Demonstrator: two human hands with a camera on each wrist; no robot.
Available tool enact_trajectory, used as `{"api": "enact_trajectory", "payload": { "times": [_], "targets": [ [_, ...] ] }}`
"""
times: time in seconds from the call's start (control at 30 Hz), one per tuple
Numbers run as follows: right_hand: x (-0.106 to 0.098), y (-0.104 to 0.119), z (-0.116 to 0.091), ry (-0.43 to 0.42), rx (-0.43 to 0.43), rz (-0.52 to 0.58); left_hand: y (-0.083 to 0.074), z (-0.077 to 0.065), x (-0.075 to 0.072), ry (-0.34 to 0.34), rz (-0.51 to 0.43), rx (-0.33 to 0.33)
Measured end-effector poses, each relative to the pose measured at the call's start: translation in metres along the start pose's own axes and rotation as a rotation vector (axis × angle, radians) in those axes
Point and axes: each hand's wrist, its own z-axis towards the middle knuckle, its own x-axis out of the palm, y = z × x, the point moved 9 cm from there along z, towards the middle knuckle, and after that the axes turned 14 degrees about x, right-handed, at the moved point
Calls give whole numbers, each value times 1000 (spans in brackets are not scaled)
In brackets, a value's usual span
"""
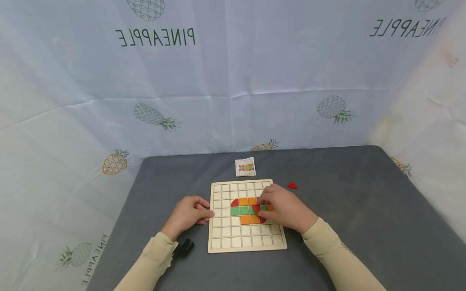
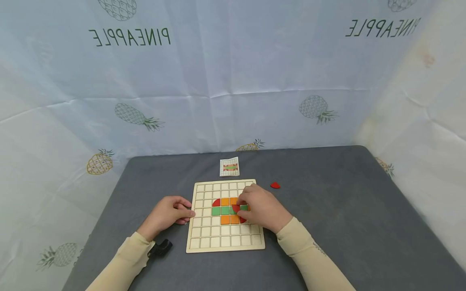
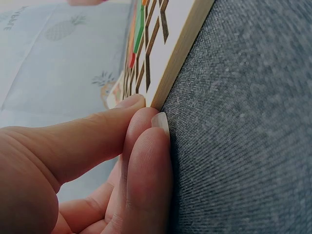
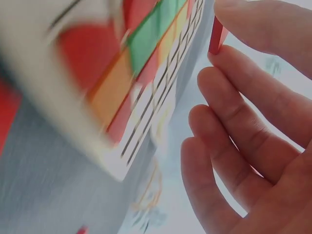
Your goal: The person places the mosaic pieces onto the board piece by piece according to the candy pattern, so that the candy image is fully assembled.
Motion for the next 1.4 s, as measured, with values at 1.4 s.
{"api": "enact_trajectory", "payload": {
  "times": [1.4],
  "targets": [
    [47, 61, 12, -15, -114, -115, 2, 4, 0, 0, 18, -12]
  ]
}}
